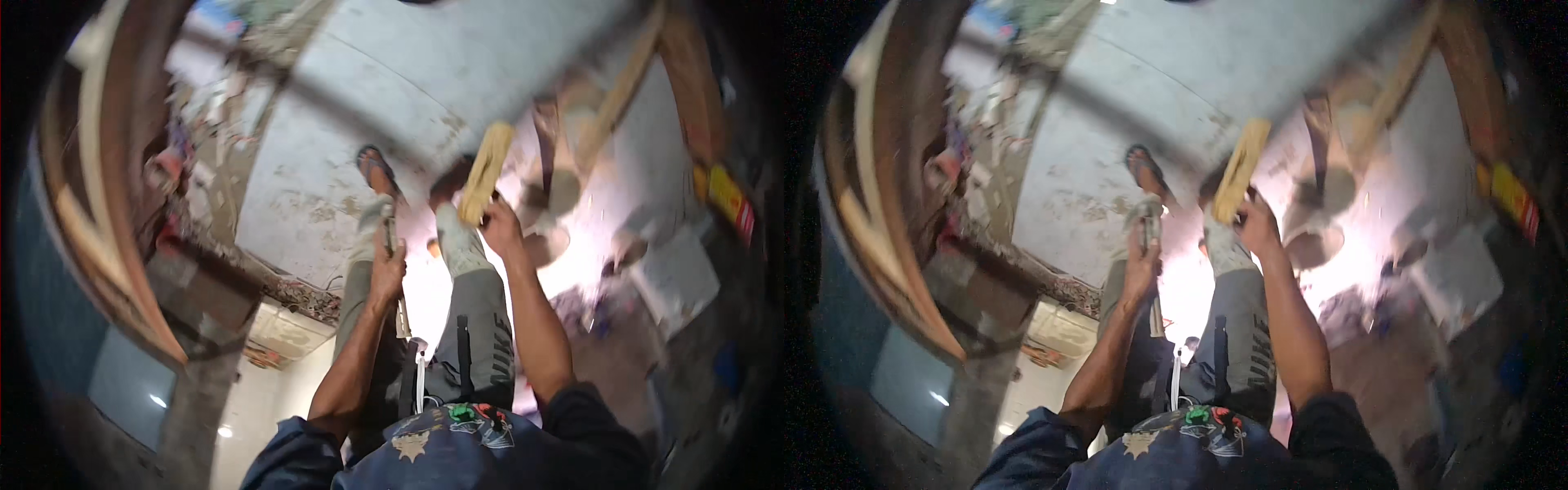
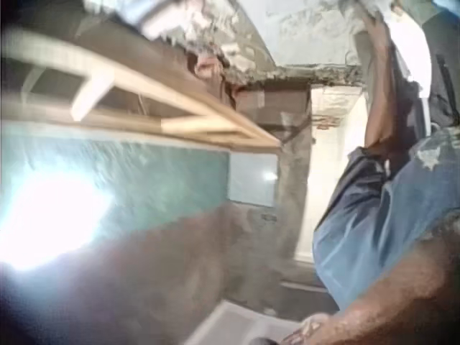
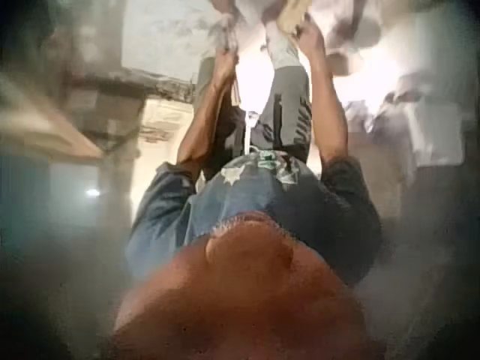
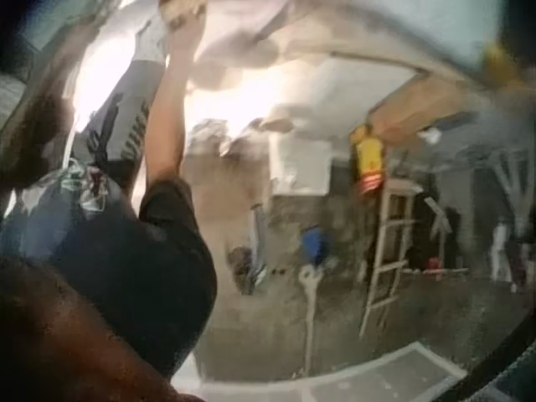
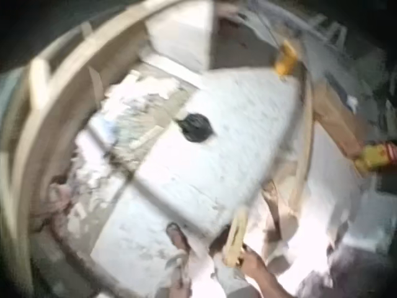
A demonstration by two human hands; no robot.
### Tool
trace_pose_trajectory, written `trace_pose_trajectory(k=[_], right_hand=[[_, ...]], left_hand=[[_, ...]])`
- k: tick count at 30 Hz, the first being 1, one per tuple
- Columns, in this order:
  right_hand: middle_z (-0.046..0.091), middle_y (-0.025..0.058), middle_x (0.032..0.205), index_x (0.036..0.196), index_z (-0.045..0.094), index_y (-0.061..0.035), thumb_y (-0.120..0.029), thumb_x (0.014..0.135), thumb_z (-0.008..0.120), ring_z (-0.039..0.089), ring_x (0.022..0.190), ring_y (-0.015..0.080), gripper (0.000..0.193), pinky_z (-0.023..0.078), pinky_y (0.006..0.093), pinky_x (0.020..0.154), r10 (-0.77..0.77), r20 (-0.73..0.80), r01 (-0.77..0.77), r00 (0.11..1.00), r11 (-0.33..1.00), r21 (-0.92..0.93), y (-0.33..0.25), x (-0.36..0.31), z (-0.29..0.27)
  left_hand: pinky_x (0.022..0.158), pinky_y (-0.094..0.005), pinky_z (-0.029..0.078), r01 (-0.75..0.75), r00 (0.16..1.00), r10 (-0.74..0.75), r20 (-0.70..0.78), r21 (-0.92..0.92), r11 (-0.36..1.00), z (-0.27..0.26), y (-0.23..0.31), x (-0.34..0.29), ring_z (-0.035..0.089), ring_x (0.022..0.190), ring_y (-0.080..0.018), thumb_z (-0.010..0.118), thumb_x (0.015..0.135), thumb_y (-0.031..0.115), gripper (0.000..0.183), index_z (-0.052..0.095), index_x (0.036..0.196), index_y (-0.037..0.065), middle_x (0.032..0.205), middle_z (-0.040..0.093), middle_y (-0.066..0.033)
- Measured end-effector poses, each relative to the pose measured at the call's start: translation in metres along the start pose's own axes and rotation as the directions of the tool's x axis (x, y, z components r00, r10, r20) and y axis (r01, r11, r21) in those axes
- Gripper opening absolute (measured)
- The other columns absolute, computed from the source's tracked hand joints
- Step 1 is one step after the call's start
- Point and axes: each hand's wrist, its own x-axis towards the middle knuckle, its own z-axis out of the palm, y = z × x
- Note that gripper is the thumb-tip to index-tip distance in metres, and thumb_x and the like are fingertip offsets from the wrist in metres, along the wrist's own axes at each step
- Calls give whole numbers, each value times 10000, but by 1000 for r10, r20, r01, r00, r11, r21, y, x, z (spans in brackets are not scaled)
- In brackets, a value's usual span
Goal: The person saws a piece of wood into two parts while holding it against a low wall, then hammers nails into a wooden block to attach it to a wooden frame.
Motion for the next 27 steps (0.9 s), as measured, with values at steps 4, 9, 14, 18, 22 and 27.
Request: trace_pose_trajectory(k=[4, 9, 14, 18, 22, 27], right_hand=[[666, 144, 1204, 1440, 448, 26, -188, 849, 760, 675, 1077, 242, 702, 563, 333, 901, 157, 177, -159, 972, 987, -3, -91, -88, 103], [668, 75, 1110, 1440, 491, -36, -264, 880, 768, 659, 998, 168, 665, 557, 304, 819, -58, 462, 423, 885, 513, -747, -146, -197, 212], [667, 79, 1116, 1382, 544, -69, -489, 1026, 556, 658, 919, 143, 551, 543, 309, 782, 355, 337, -155, 872, 854, -497, -146, -274, 253], [665, 63, 1013, 1283, 571, -89, -485, 1029, 561, 645, 882, 156, 470, 512, 272, 761, 601, 534, -364, 595, 793, -488, -119, -337, 316], [653, 61, 983, 1243, 585, -96, -463, 1040, 552, 628, 875, 168, 420, 514, 316, 756, 685, 288, -390, 669, 654, -648, -107, -399, 432], [669, 71, 929, 1262, 597, -43, -407, 1023, 605, 636, 807, 178, 436, 536, 357, 736, 632, 315, -275, 708, 658, -701, -72, -351, 435]], left_hand=[[558, -265, 421, -111, 983, 118, 139, -56, 992, -42, 27, -53, 482, 632, -92, 530, 1030, 539, 512, 678, 1191, 76, 757, 532, 17], [704, -298, 544, -190, 967, 237, 97, -348, 918, -85, 80, -166, 672, 792, -158, 692, 950, 452, 516, 688, 1122, -34, 939, 720, -92], [720, -314, 548, -171, 976, 219, -8, -651, 740, -149, 58, -215, 684, 805, -172, 709, 938, 372, 421, 694, 1068, -28, 938, 712, -91], [746, -329, 554, -291, 954, 227, -195, -777, 558, -182, 20, -221, 689, 808, -197, 744, 905, 381, 453, 708, 1107, -23, 914, 714, -78], [777, -333, 563, -265, 963, 162, -217, -878, 399, -256, -3, -253, 697, 847, -199, 782, 862, 381, 504, 691, 1191, 10, 1012, 726, -77], [779, -354, 583, -233, 962, 193, -194, -950, 207, -363, -91, -202, 717, 862, -213, 811, 819, 396, 547, 688, 1204, 26, 1026, 735, -106]])
